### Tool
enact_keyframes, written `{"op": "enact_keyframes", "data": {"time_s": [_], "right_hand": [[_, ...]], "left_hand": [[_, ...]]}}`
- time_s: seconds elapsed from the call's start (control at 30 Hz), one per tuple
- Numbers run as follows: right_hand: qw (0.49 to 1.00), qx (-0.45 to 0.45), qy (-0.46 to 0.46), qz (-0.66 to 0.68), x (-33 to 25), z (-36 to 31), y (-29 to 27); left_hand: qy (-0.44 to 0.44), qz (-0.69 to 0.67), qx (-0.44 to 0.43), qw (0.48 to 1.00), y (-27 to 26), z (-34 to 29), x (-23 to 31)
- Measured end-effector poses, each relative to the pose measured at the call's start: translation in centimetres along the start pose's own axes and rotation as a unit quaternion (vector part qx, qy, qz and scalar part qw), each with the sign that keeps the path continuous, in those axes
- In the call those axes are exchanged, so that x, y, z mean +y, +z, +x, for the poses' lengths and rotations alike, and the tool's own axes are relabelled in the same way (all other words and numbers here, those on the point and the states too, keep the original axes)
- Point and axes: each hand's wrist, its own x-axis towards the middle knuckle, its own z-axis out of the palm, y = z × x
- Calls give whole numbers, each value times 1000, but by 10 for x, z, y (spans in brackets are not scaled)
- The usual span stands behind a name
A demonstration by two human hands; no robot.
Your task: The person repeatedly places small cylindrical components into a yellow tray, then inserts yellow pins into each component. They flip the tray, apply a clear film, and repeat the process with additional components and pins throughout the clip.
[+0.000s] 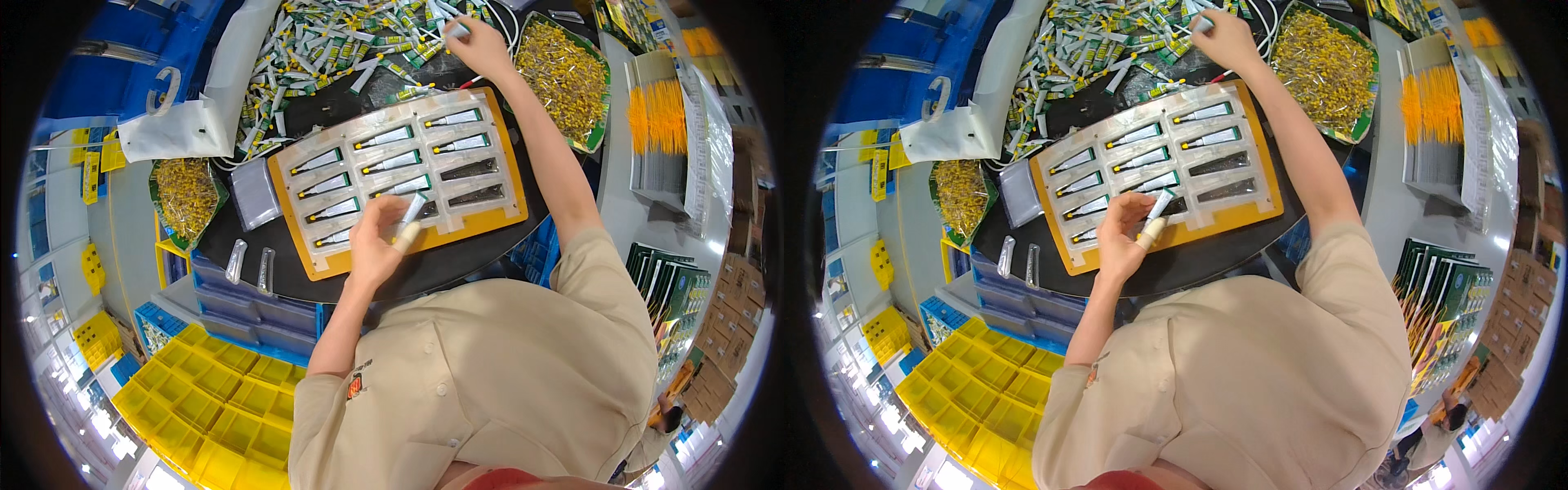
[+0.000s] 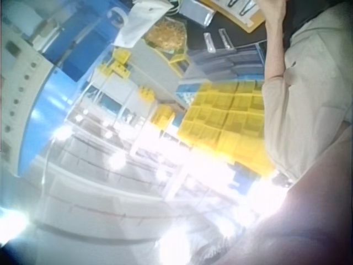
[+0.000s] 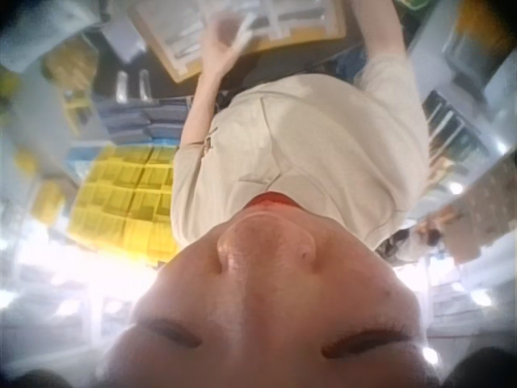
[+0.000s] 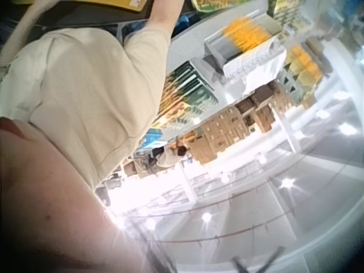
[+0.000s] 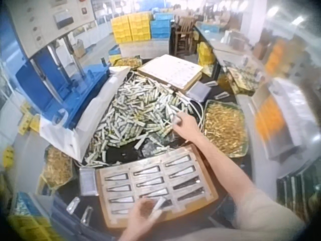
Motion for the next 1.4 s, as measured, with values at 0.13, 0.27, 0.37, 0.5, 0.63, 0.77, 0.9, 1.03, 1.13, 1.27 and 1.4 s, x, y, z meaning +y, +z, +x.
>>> {"op": "enact_keyframes", "data": {"time_s": [0.13,0.27,0.37,0.5,0.63,0.77,0.9,1.03,1.13,1.27,1.4], "right_hand": [[938,-123,73,315,-37,-115,-58],[977,-205,30,46,-57,-166,-69],[974,-172,-146,-7,-59,-154,-55],[981,-124,-122,84,-43,-82,-13],[967,-48,-141,-206,-12,-5,45],[977,7,-187,-98,-7,10,32],[972,-65,-37,222,-39,-74,-46],[933,-211,89,279,-64,-177,-83],[984,-134,-32,111,-68,-209,-67],[993,-50,-79,77,-49,-190,-58],[987,11,-94,-133,5,-125,-79]], "left_hand": [[60,135,-22,989,-7,-2,-3],[205,245,-48,946,-4,6,-3],[224,272,-90,931,-4,21,3],[225,287,-129,922,-7,28,12],[228,271,-145,924,-2,25,12],[270,266,-186,907,1,31,6],[303,269,-185,895,-2,37,3],[259,408,-175,858,-3,36,-2],[193,487,-230,820,-5,34,-3],[150,503,-223,821,0,31,4],[246,433,-205,843,35,22,17]]}}
